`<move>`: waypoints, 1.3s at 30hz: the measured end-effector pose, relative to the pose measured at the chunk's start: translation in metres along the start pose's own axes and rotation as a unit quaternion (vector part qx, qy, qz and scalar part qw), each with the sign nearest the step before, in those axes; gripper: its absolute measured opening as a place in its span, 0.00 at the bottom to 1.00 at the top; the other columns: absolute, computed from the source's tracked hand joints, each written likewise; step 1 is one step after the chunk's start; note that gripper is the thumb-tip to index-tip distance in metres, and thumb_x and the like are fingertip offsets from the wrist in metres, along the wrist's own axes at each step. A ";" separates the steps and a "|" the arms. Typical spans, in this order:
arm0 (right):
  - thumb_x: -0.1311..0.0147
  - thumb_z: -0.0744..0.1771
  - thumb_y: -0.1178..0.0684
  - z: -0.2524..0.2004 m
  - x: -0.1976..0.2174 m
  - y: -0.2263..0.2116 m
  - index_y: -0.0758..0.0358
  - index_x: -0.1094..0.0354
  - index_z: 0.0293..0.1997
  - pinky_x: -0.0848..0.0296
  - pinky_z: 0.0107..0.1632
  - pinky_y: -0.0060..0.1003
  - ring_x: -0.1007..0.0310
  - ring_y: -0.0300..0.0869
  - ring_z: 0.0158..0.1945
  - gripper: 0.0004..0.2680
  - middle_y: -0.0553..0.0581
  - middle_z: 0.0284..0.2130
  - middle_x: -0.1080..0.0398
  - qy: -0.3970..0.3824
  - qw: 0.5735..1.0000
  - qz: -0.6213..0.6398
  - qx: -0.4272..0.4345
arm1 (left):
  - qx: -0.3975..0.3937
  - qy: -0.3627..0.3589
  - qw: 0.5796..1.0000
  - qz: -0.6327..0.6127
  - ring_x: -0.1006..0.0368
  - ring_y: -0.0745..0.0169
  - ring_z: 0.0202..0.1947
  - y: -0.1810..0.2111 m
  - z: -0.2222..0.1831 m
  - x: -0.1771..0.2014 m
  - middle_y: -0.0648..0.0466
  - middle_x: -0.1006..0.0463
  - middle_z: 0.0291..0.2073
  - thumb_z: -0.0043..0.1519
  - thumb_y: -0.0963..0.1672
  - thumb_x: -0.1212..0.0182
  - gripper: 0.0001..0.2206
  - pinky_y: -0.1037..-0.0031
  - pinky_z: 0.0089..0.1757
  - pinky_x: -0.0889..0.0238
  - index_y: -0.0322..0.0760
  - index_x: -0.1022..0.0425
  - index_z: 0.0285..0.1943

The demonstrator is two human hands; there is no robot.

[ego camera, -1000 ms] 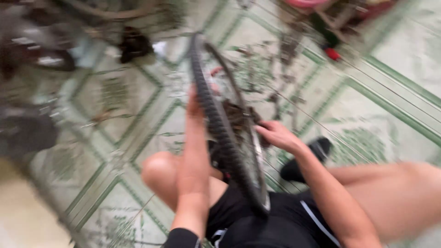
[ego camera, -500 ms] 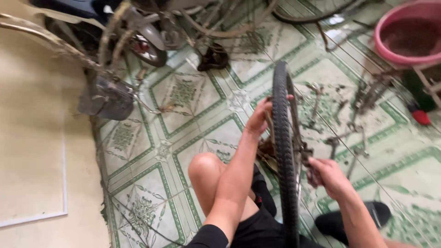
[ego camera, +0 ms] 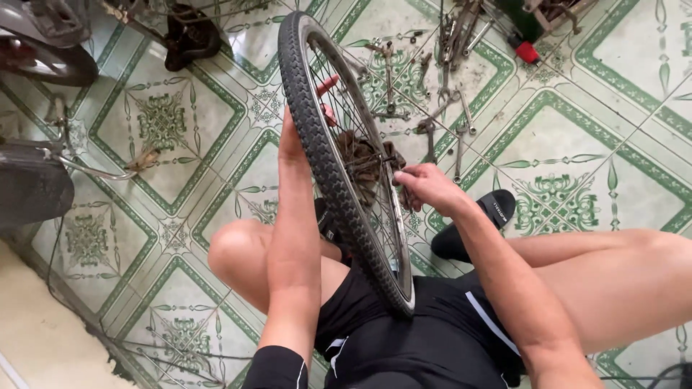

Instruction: The person sits on the floor and uses a wrench to loosen and tighten nuts on the axle of a bicycle wheel. They rotate the wheel, handle the spokes, and wipe the hub area with a cloth while working on the axle components.

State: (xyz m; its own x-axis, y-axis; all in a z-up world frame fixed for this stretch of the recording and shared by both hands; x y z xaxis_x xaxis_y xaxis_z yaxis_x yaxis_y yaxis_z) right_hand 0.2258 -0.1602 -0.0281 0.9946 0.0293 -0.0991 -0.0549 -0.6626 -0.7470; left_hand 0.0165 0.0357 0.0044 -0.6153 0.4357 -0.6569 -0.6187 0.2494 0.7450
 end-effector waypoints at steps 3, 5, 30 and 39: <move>0.49 0.70 0.49 0.011 -0.001 0.008 0.71 0.30 0.35 0.39 0.20 0.37 0.39 0.39 0.17 0.12 0.57 0.18 0.31 -0.007 0.994 0.103 -0.043 | 0.012 0.021 0.999 -0.029 0.20 0.59 0.35 -0.003 -0.006 0.001 0.24 0.31 0.64 0.68 0.46 0.39 0.19 0.71 0.35 0.22 0.24 0.28 0.60; 0.49 0.70 0.49 0.011 -0.001 0.010 0.71 0.30 0.36 0.41 0.20 0.36 0.38 0.38 0.17 0.12 0.56 0.18 0.30 -0.002 0.993 0.108 -0.043 | 0.005 0.004 1.000 -0.029 0.21 0.58 0.37 0.000 -0.003 -0.001 0.24 0.31 0.68 0.70 0.44 0.37 0.16 0.71 0.36 0.23 0.22 0.29 0.58; 0.47 0.69 0.44 0.005 0.014 -0.005 0.70 0.24 0.41 0.31 0.32 0.42 0.32 0.42 0.25 0.15 0.59 0.24 0.26 -0.065 0.970 -0.225 0.069 | 0.046 0.020 0.992 -0.120 0.20 0.55 0.39 -0.015 -0.005 0.017 0.28 0.35 0.69 0.72 0.42 0.40 0.13 0.65 0.41 0.22 0.38 0.28 0.64; 0.50 0.67 0.42 0.018 0.013 -0.001 0.55 0.25 0.56 0.37 0.26 0.39 0.37 0.37 0.20 0.15 0.52 0.18 0.30 0.021 0.943 -0.303 0.135 | 0.034 -0.016 0.992 -0.118 0.20 0.54 0.40 -0.014 -0.005 0.020 0.28 0.35 0.70 0.71 0.43 0.38 0.16 0.64 0.43 0.21 0.39 0.29 0.67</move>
State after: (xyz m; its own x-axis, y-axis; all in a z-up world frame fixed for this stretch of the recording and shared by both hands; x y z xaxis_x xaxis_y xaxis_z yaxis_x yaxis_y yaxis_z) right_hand 0.2371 -0.1458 -0.0400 0.8527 0.3081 0.4218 0.5102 -0.3183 -0.7990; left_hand 0.0107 0.0369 -0.0201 -0.4399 0.3856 -0.8110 -0.7093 0.4047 0.5772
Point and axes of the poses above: each hand's wrist, its own z-axis towards the middle knuckle, its own x-axis out of the back of the hand, y = z × x, the point moved 4 cm from there along z, towards the middle knuckle
